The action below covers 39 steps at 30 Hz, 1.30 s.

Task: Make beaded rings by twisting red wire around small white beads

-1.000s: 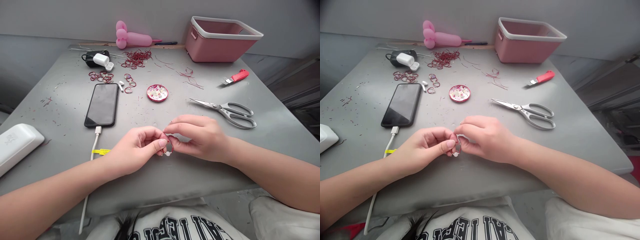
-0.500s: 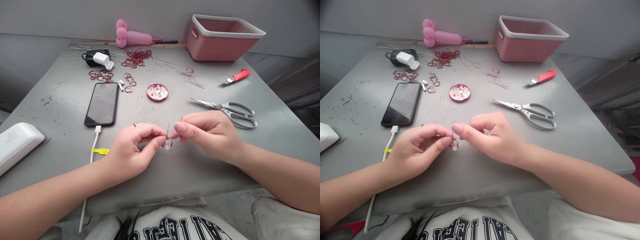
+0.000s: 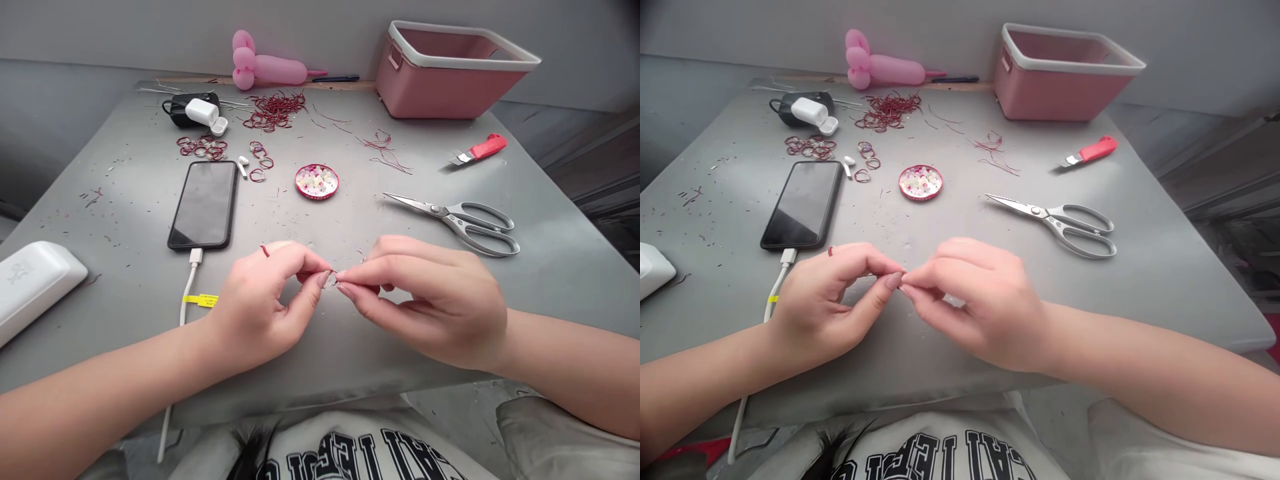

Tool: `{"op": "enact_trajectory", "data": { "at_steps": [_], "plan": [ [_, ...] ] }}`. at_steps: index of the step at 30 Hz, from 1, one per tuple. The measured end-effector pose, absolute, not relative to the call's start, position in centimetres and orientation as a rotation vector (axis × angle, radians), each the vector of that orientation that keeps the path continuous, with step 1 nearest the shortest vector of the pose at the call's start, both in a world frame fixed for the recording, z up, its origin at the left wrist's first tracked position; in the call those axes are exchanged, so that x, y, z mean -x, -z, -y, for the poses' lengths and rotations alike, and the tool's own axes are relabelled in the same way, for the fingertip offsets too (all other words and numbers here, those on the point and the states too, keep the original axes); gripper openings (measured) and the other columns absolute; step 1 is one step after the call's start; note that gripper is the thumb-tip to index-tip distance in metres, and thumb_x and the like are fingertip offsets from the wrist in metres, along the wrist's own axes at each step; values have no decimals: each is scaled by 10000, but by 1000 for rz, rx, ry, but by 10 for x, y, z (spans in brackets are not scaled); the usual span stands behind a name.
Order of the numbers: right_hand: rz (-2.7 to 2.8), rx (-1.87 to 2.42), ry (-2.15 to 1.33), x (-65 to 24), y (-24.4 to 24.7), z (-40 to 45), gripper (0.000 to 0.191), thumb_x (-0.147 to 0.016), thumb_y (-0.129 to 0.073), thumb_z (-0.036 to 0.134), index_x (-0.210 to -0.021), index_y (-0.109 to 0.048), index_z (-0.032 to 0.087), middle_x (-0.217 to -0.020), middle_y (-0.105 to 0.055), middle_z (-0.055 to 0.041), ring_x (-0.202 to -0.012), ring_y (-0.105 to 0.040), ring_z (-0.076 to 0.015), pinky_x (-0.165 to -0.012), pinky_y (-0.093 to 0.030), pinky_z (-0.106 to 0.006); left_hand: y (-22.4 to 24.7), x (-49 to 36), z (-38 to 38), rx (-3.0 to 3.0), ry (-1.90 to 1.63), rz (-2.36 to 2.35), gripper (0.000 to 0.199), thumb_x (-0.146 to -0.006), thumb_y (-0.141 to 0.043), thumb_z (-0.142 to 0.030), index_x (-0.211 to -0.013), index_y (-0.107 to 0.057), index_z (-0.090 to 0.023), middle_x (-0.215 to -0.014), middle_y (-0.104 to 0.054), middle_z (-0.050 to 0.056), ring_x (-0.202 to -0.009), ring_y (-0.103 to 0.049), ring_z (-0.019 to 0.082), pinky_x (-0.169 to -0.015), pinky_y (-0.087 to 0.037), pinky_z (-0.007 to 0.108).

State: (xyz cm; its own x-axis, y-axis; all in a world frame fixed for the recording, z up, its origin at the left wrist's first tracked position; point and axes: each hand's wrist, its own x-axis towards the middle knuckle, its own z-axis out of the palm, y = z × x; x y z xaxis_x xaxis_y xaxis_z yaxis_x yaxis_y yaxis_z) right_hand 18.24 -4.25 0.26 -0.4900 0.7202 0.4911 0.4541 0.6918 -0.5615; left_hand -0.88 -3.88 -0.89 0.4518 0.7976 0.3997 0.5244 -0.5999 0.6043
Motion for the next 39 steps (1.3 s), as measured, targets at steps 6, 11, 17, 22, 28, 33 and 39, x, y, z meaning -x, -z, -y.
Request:
{"op": "enact_trajectory", "data": {
  "at_steps": [6,11,17,22,28,33,39],
  "plan": [
    [2376,579,118,-190,2,38,140,-812,-636,75,-828,-644,214,-588,-577,-10,-521,-460,-124,-469,-380,-293,11,8,41,-2129,-995,-1098,99,-842,-562,-113,-788,-632,-157,-676,-684,4,-605,-613,114,-653,-485,258],
    [2369,368,291,-192,7,30,163,-764,-672,20,-764,-616,174,-519,-537,9,-484,-439,-125,-421,-347,-305,14,7,42,-1866,-952,-1056,99,-857,-553,-144,-810,-640,-140,-727,-701,27,-679,-670,135,-632,-530,251],
    [2378,369,198,-192,14,25,131,-798,-647,72,-816,-640,202,-578,-566,-2,-527,-482,-136,-466,-393,-310,15,8,41,-1834,-935,-1070,90,-867,-549,-157,-829,-630,-143,-754,-703,26,-696,-682,137,-612,-533,241],
    [2168,750,-618,-191,5,27,84,-890,-599,225,-877,-668,180,-795,-668,-63,-705,-600,-130,-628,-521,-276,13,11,35,-2184,-995,-1085,103,-858,-554,-98,-820,-636,-147,-707,-690,8,-653,-646,119,-671,-504,247],
    [1786,1087,-1476,-189,7,24,95,-794,-710,274,-860,-690,208,-793,-686,-5,-692,-633,-115,-609,-544,-231,14,12,34,-2451,-1082,-1041,98,-836,-577,-62,-815,-651,-122,-715,-709,25,-669,-649,110,-679,-481,212],
    [1926,1066,-1274,-189,11,26,46,-832,-661,254,-823,-676,211,-830,-682,-14,-737,-629,-129,-650,-531,-258,14,12,33,-2381,-1016,-1100,64,-818,-617,-87,-795,-657,-131,-678,-704,-9,-561,-600,84,-593,-463,204],
    [2150,978,-632,-186,9,31,111,-849,-596,109,-799,-652,190,-668,-635,14,-590,-559,-82,-538,-435,-215,14,11,33,-2106,-967,-1033,52,-844,-606,-120,-819,-649,-135,-706,-702,-4,-617,-635,88,-557,-480,183]
  ]
}}
